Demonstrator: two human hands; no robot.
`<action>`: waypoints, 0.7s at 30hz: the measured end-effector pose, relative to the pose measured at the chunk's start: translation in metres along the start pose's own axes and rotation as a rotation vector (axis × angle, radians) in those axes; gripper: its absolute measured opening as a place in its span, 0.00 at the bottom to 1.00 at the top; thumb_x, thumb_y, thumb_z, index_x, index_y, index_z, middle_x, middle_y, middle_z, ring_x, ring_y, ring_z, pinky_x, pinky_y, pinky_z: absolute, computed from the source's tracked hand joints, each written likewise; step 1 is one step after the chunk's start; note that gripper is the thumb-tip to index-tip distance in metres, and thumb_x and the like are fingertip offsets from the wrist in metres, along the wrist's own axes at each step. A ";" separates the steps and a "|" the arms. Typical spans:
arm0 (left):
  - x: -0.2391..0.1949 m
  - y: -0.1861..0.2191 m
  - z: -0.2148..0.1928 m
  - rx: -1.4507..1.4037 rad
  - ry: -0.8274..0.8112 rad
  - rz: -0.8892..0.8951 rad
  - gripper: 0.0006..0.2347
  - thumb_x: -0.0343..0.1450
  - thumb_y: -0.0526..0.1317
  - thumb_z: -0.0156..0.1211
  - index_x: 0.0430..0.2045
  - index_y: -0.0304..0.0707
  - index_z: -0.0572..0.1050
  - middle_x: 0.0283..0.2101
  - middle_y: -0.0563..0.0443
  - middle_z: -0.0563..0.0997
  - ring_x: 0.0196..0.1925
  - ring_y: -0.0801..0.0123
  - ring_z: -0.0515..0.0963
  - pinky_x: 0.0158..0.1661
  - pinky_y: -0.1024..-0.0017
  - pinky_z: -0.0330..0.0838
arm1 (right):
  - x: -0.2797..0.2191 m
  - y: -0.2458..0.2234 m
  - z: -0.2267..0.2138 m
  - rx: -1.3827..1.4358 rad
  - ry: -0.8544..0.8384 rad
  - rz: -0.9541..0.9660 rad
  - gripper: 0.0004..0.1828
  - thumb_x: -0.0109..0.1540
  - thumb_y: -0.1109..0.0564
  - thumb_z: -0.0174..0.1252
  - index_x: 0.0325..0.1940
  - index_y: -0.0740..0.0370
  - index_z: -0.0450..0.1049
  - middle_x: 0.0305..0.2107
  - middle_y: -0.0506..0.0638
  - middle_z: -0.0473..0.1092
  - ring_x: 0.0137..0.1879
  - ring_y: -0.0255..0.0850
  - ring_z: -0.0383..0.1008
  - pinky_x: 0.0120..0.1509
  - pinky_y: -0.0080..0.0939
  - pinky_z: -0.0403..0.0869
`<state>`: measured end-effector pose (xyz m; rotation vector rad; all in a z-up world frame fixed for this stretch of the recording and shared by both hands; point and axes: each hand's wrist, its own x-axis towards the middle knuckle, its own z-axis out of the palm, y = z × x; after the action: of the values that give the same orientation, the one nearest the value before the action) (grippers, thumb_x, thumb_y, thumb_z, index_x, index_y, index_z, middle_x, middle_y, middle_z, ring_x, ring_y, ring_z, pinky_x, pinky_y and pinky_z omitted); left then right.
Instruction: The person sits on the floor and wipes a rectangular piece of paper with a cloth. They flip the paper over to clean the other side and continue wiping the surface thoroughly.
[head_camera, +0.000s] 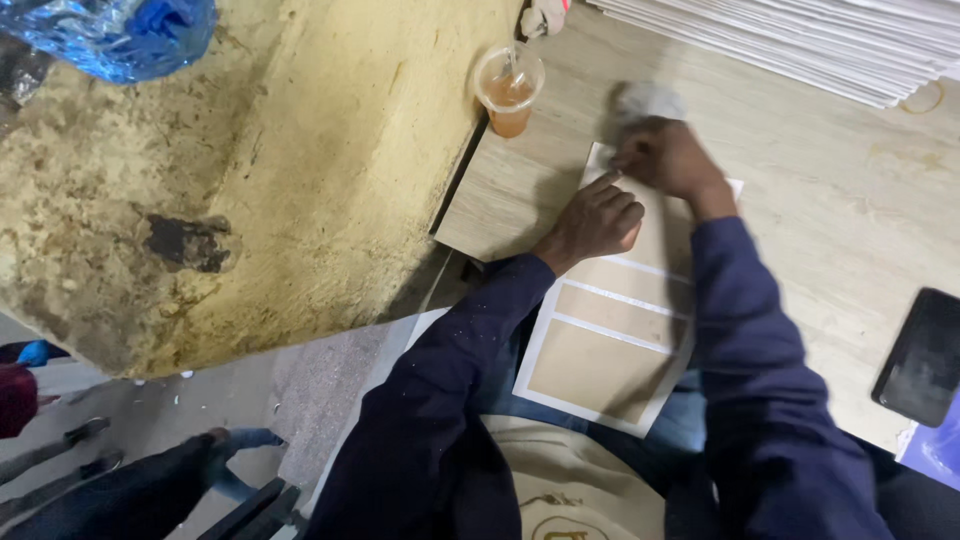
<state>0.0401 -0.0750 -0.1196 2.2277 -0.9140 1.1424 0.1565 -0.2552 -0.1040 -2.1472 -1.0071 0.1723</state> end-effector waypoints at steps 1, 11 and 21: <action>0.001 0.002 -0.001 0.000 0.002 0.001 0.07 0.58 0.26 0.61 0.15 0.38 0.70 0.21 0.47 0.73 0.24 0.56 0.74 0.45 0.60 0.74 | 0.021 -0.025 0.010 -0.057 -0.050 0.173 0.05 0.63 0.59 0.70 0.36 0.54 0.79 0.35 0.46 0.78 0.42 0.41 0.75 0.49 0.43 0.71; 0.012 0.022 -0.070 -0.135 -0.010 -0.148 0.13 0.57 0.22 0.51 0.25 0.40 0.77 0.27 0.50 0.80 0.25 0.51 0.73 0.36 0.59 0.69 | -0.159 0.025 -0.097 -0.452 -0.103 0.819 0.09 0.63 0.51 0.62 0.42 0.42 0.87 0.45 0.50 0.84 0.53 0.56 0.83 0.54 0.55 0.77; -0.103 0.112 -0.161 -0.817 -0.167 -1.702 0.28 0.71 0.63 0.53 0.56 0.42 0.76 0.56 0.50 0.79 0.61 0.66 0.78 0.60 0.64 0.72 | -0.264 -0.073 -0.018 -0.255 0.117 0.634 0.17 0.50 0.55 0.80 0.40 0.50 0.82 0.46 0.47 0.80 0.50 0.47 0.78 0.47 0.48 0.74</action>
<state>-0.1708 -0.0073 -0.1064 1.4787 0.5235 -0.2312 -0.0611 -0.4227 -0.0890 -2.6187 -0.2618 0.2230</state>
